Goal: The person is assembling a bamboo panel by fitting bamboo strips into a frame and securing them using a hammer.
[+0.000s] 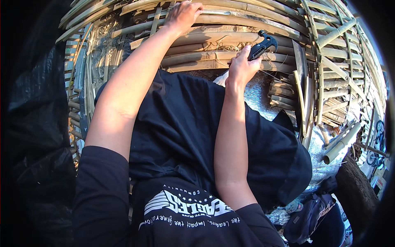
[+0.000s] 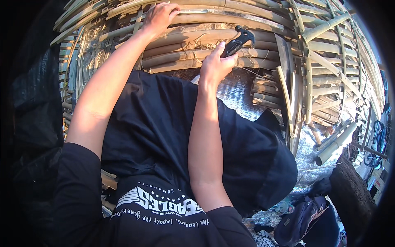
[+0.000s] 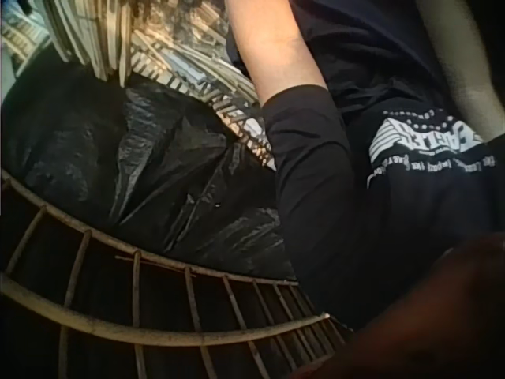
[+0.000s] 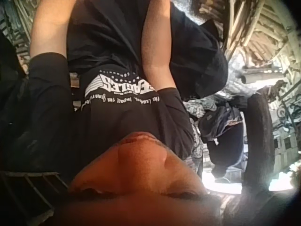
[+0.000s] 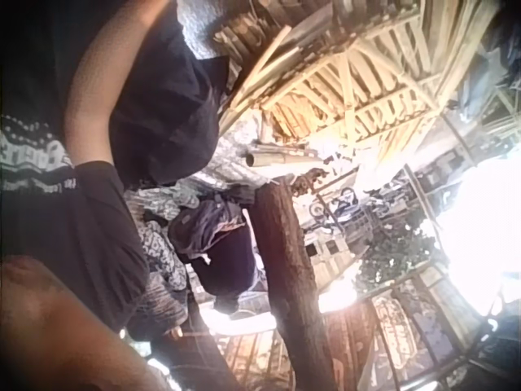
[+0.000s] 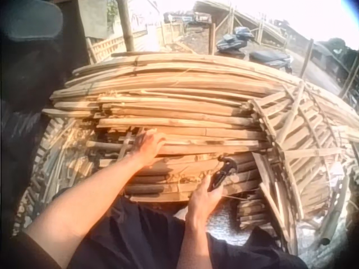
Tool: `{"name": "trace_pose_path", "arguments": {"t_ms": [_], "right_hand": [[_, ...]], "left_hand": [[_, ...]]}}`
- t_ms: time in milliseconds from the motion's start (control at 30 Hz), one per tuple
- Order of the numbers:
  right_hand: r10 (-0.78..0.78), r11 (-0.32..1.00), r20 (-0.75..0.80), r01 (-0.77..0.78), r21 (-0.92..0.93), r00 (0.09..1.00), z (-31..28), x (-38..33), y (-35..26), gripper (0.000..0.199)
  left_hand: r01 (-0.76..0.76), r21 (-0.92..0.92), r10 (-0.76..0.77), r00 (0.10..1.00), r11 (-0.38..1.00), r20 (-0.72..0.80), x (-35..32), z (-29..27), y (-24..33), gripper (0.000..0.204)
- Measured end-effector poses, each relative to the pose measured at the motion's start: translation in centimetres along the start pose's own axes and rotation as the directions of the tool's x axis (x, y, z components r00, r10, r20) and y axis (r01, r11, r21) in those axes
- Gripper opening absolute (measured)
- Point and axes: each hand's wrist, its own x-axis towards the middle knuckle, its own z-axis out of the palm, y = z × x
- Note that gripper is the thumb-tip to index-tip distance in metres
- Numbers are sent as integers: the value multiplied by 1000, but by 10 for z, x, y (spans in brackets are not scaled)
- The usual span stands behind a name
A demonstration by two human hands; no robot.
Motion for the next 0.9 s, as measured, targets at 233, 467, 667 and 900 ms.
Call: {"name": "trace_pose_path", "arguments": {"t_ms": [233,467,667,900], "right_hand": [[15,1000,11,-16,21,1000,1,-2,-4,32],[11,1000,33,-11,20,999,5,-4,-4,31],[-45,999,20,45,20,999,4,-3,-4,32],[-2,1000,29,1,20,1000,5,-6,-6,34]], "left_hand": [[-93,36,94,995,995,-22,4,7,-6,16],[-214,100,221,972,972,-76,7,7,-16,11],[-193,101,200,978,976,-58,10,6,-12,10],[-209,52,211,977,977,-36,6,1,-9,12]]}}
